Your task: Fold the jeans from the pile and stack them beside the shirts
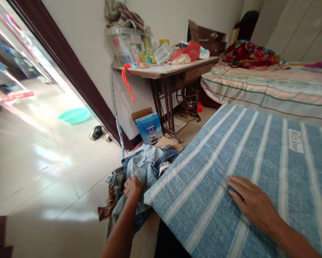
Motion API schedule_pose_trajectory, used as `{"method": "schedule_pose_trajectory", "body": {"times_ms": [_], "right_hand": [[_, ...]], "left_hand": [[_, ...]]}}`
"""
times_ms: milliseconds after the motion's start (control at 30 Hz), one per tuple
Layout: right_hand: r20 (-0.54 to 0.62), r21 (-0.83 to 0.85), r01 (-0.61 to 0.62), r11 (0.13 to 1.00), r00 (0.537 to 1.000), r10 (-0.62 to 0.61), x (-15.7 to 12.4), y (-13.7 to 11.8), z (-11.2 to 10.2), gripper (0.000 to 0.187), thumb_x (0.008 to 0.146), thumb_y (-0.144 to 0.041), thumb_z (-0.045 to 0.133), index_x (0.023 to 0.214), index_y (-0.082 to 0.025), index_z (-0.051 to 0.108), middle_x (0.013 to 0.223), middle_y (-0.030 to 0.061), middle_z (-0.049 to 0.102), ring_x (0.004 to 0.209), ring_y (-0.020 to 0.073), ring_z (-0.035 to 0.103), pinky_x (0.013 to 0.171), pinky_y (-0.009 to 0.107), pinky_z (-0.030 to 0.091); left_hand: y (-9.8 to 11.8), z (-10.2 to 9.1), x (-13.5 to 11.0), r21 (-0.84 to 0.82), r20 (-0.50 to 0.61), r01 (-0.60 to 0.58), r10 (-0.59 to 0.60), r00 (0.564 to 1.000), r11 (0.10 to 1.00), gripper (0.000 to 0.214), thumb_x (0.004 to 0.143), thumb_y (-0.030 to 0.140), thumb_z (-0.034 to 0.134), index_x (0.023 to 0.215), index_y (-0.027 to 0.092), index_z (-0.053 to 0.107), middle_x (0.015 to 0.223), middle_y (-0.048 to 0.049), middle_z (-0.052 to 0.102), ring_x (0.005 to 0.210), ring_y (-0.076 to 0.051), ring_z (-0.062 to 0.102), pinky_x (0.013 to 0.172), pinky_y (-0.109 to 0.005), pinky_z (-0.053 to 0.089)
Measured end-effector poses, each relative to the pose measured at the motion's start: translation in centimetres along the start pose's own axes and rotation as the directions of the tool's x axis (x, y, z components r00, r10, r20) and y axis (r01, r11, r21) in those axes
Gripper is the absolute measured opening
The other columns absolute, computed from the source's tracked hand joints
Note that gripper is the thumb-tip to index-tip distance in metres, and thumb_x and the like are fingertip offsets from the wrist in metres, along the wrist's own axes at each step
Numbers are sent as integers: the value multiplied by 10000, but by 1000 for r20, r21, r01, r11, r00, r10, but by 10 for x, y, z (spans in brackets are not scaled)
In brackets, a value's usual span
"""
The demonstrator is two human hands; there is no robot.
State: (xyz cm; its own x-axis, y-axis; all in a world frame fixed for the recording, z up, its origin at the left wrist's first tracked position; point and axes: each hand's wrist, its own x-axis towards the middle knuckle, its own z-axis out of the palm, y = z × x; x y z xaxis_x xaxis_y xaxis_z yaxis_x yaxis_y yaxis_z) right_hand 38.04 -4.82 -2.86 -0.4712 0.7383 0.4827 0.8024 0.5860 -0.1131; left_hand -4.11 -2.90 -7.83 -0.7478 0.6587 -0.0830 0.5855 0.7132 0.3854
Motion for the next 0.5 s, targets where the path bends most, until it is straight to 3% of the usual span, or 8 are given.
{"method": "schedule_pose_trajectory", "body": {"times_ms": [67,233,367,500], "right_hand": [[-20,10,3,1000,1000,-3,-6,1,2,259,886,-254,444,1045,-166,628,1172,85,611,1085,219,562,920,403,484],[-34,32,-3,999,999,4,-15,2,5,260,890,-250,454,1084,-169,605,1225,85,577,1138,212,522,949,399,457],[-42,19,-4,1000,999,5,-15,1,6,260,891,-242,450,1087,-165,603,1223,88,578,1136,214,522,948,403,455],[-38,14,-6,1000,999,6,-15,1,7,263,895,-242,445,1089,-165,605,1217,87,582,1134,211,523,947,402,456]], "left_hand": [[-8,13,-5,93,-18,50,-48,999,994,391,660,200,553,1039,107,556,1182,-241,526,1163,-430,428,842,-548,391],[-24,24,-9,198,29,52,-59,998,979,331,801,118,409,1103,37,521,1162,-267,513,1133,-405,458,862,-512,377],[-24,18,0,191,130,30,-56,990,981,235,841,178,507,1048,86,571,1107,-178,566,1073,-320,529,882,-470,410],[-7,-5,13,80,151,14,-26,988,997,340,862,334,559,1156,168,526,1154,-76,551,996,-208,566,822,-405,493]]}}
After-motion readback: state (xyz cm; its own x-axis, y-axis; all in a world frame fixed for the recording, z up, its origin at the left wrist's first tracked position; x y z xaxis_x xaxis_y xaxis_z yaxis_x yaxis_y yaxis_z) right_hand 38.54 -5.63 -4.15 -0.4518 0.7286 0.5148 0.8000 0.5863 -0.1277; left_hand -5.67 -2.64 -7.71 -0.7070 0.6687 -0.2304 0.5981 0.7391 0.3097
